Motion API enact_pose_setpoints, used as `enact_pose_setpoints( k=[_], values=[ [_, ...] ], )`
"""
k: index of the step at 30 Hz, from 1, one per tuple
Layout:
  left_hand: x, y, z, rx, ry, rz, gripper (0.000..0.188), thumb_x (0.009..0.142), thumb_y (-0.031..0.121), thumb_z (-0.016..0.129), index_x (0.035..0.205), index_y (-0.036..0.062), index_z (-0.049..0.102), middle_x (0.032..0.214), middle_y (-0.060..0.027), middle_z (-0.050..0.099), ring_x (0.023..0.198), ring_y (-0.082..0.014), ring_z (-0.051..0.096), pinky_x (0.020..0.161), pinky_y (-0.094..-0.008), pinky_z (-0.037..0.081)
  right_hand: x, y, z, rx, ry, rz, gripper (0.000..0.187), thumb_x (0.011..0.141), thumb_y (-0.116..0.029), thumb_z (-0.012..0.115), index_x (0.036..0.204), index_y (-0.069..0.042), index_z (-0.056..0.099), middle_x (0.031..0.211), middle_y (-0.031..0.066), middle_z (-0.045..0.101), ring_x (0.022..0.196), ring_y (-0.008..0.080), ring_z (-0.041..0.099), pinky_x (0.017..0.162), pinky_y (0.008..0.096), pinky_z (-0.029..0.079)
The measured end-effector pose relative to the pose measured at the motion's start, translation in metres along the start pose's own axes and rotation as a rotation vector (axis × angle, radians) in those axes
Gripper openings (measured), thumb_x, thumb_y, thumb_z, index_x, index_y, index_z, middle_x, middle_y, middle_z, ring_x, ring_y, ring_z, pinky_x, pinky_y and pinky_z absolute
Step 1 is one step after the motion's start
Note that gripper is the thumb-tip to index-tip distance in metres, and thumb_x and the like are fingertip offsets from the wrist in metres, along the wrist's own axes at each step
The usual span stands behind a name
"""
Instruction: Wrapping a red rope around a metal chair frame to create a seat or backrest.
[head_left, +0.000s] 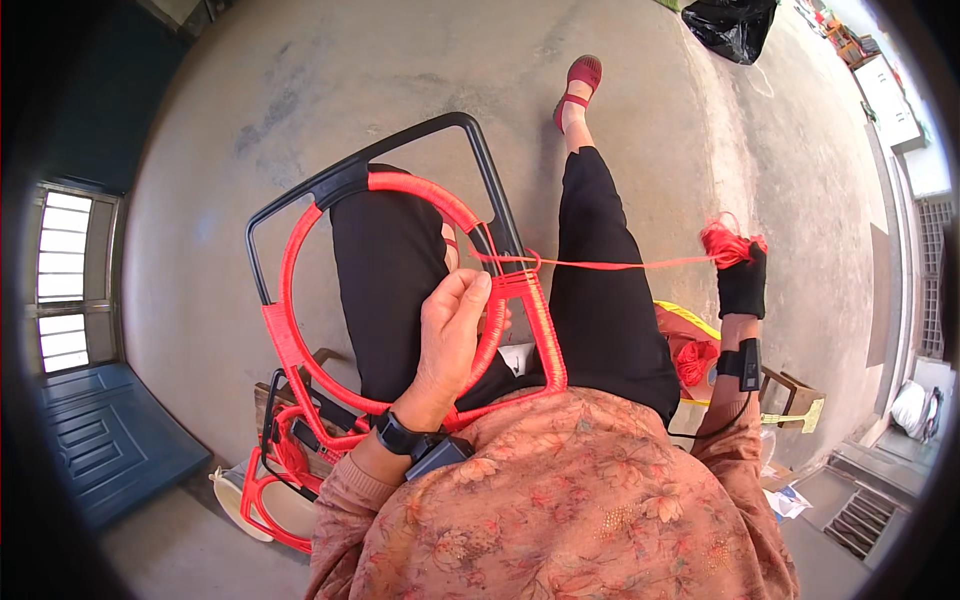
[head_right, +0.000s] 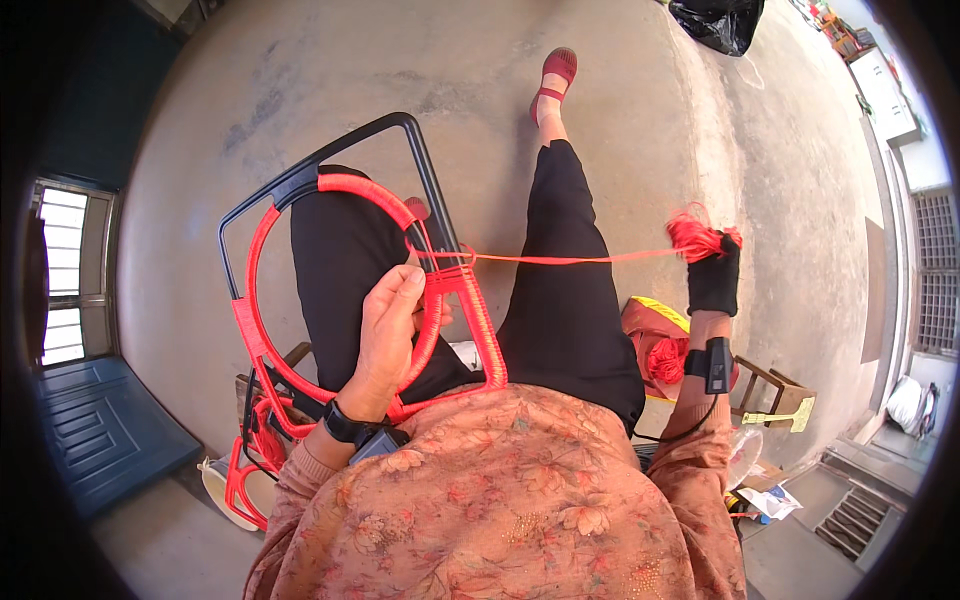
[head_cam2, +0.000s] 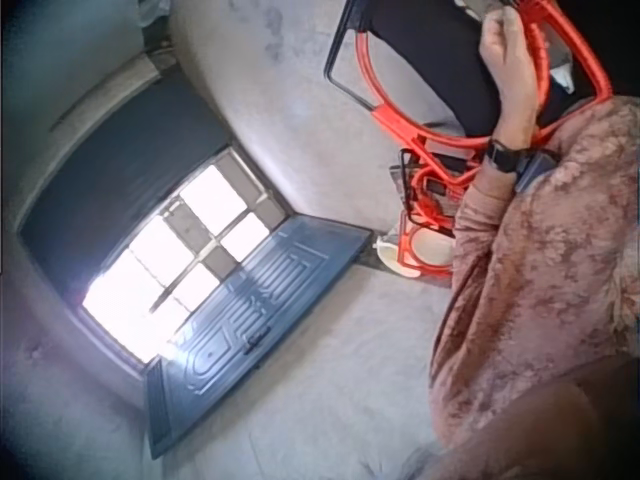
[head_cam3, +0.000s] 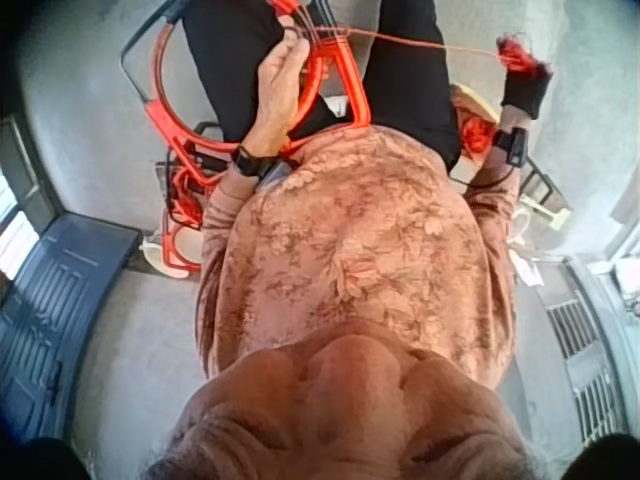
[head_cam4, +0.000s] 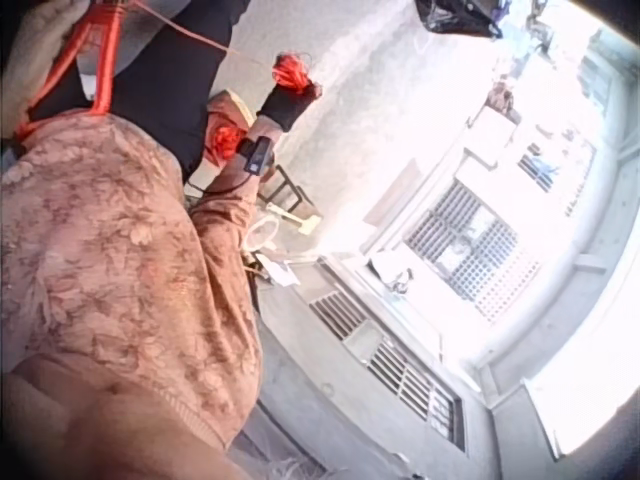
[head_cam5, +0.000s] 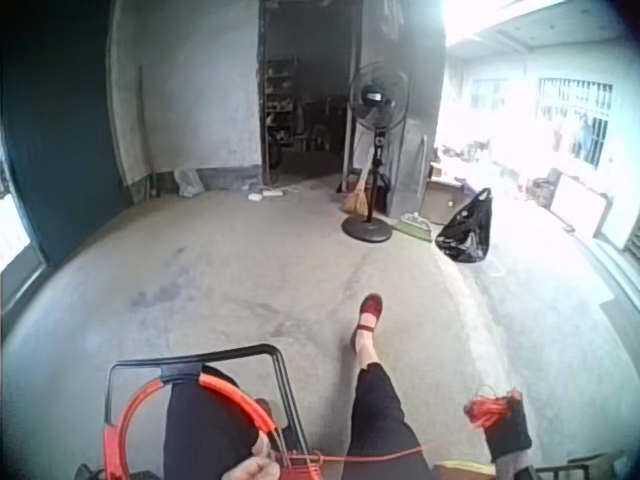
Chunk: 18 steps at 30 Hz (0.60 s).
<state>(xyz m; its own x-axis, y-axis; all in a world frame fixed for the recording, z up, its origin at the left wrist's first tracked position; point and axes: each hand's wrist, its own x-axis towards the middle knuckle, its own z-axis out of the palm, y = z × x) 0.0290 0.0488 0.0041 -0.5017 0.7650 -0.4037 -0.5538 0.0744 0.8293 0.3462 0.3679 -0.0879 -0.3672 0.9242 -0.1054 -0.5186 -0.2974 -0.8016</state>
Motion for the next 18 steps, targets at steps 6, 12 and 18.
enact_pose_setpoints(
  k=[6, 12, 18],
  values=[
    [0.001, -0.001, 0.003, -0.008, -0.049, -0.012, 0.022, 0.099, 0.024, 0.047, 0.098, 0.0028, 0.055, 0.085, -0.0073, 0.063, 0.067, -0.0124, 0.062, 0.064, -0.0269, 0.054, -0.009, 0.023, 0.03, -0.123, -0.024, 0.195, 0.025, 0.092, -0.017, 0.054, 0.114, -0.004, 0.053, 0.086, 0.0038, 0.061, 0.08, 0.0167, 0.062, 0.072, 0.0298, 0.051],
    [-0.001, 0.003, 0.011, -0.02, 0.026, 0.004, 0.024, 0.1, 0.024, 0.046, 0.108, 0.0015, 0.052, 0.086, -0.0092, 0.063, 0.066, -0.0139, 0.063, 0.06, -0.0262, 0.055, -0.072, 0.071, 0.203, -0.489, -0.446, 0.562, 0.031, 0.088, -0.009, 0.057, 0.118, -0.001, 0.055, 0.084, 0.0031, 0.059, 0.077, 0.0146, 0.06, 0.07, 0.0291, 0.05],
    [0.005, 0.004, 0.01, -0.111, 0.066, 0.049, 0.023, 0.098, 0.023, 0.051, 0.107, 0.0017, 0.052, 0.085, -0.0087, 0.064, 0.062, -0.0143, 0.064, 0.053, -0.0252, 0.054, -0.07, 0.093, 0.191, -0.159, -0.43, 0.659, 0.015, 0.085, -0.008, 0.063, 0.097, -0.002, 0.058, 0.087, 0.0072, 0.061, 0.083, 0.022, 0.063, 0.072, 0.0329, 0.052]
  ],
)
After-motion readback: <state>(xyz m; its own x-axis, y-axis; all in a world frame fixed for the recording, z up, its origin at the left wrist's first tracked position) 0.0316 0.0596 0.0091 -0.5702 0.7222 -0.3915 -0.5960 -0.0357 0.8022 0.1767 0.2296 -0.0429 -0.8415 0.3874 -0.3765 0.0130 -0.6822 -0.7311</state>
